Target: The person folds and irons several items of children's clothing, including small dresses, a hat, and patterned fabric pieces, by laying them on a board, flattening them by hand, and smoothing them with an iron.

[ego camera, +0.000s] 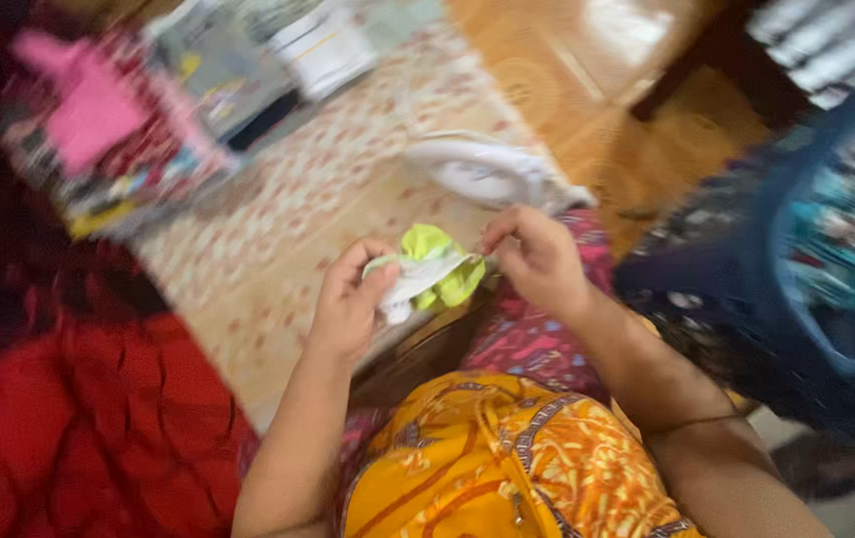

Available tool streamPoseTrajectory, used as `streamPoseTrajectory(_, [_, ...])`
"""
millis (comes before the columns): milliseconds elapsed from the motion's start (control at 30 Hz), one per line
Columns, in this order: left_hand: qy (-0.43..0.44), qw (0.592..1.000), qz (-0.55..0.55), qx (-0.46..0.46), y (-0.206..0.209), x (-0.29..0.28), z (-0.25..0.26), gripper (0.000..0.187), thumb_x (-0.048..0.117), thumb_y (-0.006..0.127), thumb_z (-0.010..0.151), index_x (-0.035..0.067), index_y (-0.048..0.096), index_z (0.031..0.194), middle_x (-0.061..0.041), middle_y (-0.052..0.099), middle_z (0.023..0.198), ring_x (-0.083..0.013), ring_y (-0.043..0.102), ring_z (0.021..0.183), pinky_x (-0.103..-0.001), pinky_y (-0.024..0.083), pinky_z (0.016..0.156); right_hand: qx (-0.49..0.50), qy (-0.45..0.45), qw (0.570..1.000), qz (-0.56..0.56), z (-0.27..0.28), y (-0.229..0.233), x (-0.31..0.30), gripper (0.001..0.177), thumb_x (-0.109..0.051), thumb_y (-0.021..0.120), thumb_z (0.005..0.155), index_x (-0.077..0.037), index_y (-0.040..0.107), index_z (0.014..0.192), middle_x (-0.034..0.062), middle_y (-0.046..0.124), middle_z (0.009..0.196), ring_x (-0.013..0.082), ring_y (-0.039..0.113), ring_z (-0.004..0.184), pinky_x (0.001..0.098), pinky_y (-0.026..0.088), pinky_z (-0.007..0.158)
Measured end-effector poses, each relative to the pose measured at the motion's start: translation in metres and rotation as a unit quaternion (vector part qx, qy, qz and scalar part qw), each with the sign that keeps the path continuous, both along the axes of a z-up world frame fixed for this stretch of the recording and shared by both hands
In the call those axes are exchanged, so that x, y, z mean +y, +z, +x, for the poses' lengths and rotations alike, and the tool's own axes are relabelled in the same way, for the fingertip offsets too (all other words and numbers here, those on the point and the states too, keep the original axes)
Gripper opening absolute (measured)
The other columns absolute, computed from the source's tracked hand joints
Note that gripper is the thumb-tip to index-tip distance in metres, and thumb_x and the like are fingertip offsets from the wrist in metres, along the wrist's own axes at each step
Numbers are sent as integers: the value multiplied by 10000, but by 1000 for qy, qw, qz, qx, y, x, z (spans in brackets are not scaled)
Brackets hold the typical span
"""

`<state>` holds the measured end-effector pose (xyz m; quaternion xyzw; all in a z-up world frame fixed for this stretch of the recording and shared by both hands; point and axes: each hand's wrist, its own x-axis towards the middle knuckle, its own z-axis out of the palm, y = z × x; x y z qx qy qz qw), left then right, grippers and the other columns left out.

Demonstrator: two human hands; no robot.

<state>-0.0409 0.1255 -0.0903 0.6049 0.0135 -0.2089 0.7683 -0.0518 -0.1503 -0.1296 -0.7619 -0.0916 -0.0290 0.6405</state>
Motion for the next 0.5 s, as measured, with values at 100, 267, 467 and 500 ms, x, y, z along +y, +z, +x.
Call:
streamPoseTrajectory(100, [71,993,-75,63,-14,21,-12,128,131,660,966,57,630,1066,-11,679,878,-101,625,719,-277,516,596,-103,117,988,0,13,6,37,416,47,692,876,9,567,1271,165,598,1250,252,565,1227,369,441,1073])
streamPoseTrajectory(267, [123,988,-97,-17,-11,43,-27,143,101,701,1019,40,627,1126,-19,669,1013,-88,621,882,-265,538,766,-62,180,979,-76,23,13,97,459,65,645,771,-6,580,1220,122,646,1194,215,628,1145,337,503,976])
streamPoseTrajectory(467, [111,991,31,-73,-15,79,-45,474,-105,752,824,59,605,1244,3,629,1076,-76,602,962,-250,520,842,-54,100,989,-95,35,-4,107,267,69,659,892,-38,616,1133,75,694,1086,175,676,1028,288,530,901])
streamPoseTrajectory(500, [121,988,31,-94,-20,83,-47,486,-122,690,810,56,594,1251,4,634,1126,-71,606,1024,-241,512,894,-88,81,987,-103,39,-7,107,259,94,632,888,-44,628,1107,67,694,1060,170,676,994,280,531,890])
